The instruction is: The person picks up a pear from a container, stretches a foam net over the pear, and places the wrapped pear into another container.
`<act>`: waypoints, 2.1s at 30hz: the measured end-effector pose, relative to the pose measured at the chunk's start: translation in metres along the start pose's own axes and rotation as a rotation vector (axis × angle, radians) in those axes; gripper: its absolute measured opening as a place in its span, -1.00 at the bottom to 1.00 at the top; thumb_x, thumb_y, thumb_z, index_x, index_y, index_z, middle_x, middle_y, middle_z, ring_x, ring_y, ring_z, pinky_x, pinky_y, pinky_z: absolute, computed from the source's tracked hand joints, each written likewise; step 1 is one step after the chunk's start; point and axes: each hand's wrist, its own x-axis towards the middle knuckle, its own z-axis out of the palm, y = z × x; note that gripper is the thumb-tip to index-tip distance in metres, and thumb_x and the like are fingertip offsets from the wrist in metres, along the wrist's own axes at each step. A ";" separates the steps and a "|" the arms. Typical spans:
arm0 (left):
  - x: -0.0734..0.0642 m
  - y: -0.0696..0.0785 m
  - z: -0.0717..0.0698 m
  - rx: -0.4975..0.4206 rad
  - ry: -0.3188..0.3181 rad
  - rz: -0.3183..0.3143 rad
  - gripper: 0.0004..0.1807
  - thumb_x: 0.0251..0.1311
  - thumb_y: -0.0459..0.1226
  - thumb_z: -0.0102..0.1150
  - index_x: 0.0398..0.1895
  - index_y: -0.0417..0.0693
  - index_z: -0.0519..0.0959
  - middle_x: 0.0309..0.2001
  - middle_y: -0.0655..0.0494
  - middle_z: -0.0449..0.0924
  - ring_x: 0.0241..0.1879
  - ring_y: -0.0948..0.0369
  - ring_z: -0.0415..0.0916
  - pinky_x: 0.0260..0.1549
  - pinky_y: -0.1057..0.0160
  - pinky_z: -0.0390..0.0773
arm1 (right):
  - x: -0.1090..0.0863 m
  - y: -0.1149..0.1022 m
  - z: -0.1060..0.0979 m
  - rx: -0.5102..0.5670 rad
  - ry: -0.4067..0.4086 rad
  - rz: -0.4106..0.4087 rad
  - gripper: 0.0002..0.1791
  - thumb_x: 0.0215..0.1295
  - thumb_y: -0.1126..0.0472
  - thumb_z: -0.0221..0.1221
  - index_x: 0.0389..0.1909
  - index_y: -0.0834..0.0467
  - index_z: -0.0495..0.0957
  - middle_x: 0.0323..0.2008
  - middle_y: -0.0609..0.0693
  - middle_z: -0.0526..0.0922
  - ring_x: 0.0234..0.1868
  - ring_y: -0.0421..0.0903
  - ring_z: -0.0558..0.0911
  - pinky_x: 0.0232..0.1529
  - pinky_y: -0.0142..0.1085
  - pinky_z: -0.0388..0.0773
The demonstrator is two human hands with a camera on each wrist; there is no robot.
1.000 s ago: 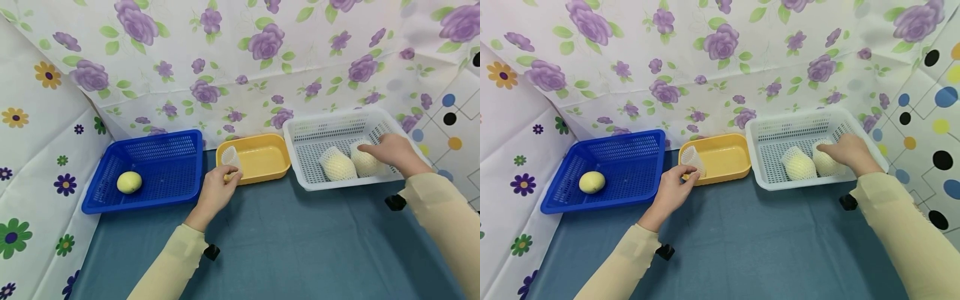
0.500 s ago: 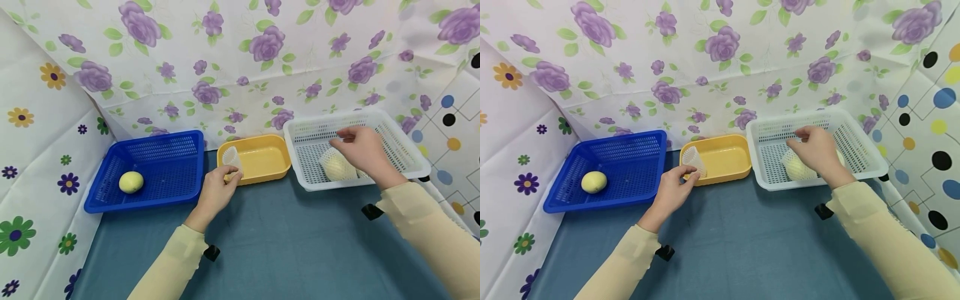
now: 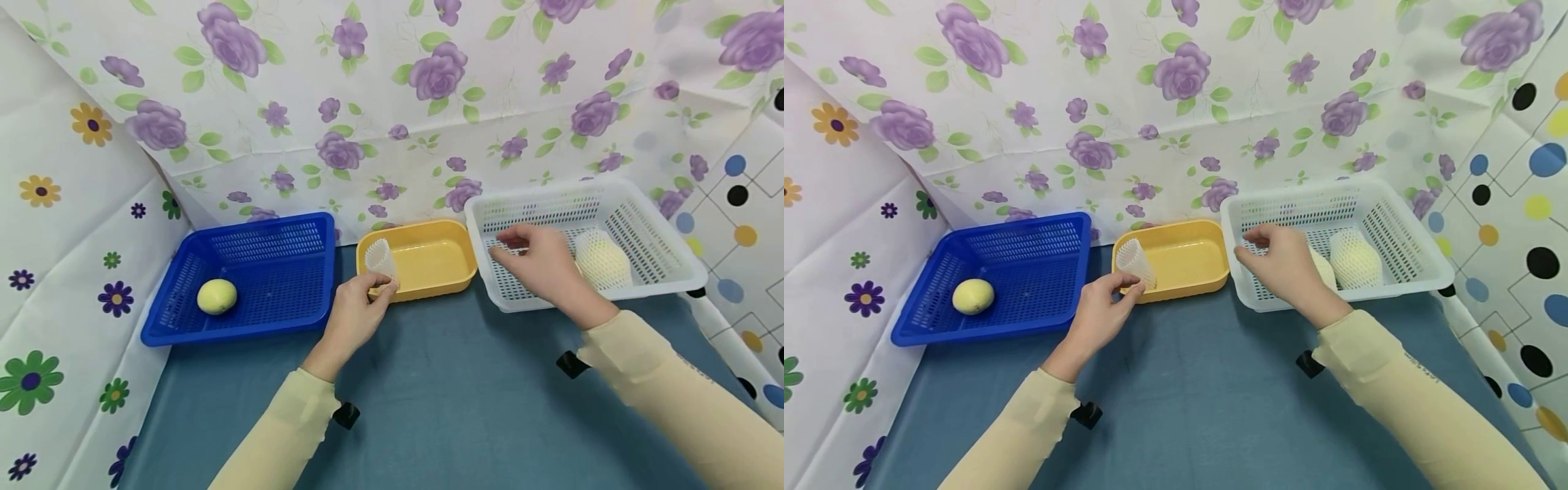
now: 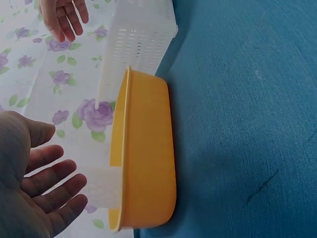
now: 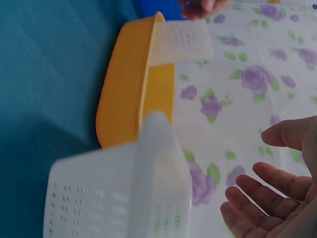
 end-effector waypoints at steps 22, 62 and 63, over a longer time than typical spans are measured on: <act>-0.021 -0.049 -0.089 -0.083 0.256 -0.207 -0.62 0.23 0.06 0.08 -0.14 0.00 0.64 -0.28 0.02 0.70 -0.35 0.27 0.63 -0.38 0.31 0.64 | 0.007 -0.021 0.034 0.083 -0.054 -0.059 -0.58 0.16 -0.06 0.24 -0.02 0.07 0.54 -0.08 -0.03 0.64 -0.01 -0.08 0.58 0.01 -0.11 0.57; -0.052 -0.145 -0.175 -0.908 0.042 -1.015 -0.62 0.26 -0.08 0.09 -0.03 -0.10 0.30 -0.39 0.07 0.61 -0.25 0.17 0.67 -0.01 0.14 0.58 | 0.057 -0.139 0.128 0.029 -0.206 -0.201 -0.53 0.23 -0.11 0.15 0.14 -0.08 0.45 0.13 -0.19 0.51 0.17 -0.24 0.45 0.21 -0.24 0.45; -0.050 -0.145 -0.175 -0.951 0.053 -1.021 -0.64 0.24 -0.11 0.12 -0.03 -0.08 0.29 -0.39 0.07 0.61 -0.23 0.17 0.67 0.02 0.15 0.57 | 0.058 -0.142 0.132 0.022 -0.213 -0.209 -0.53 0.23 -0.11 0.14 0.14 -0.07 0.45 0.13 -0.19 0.51 0.17 -0.24 0.45 0.20 -0.25 0.46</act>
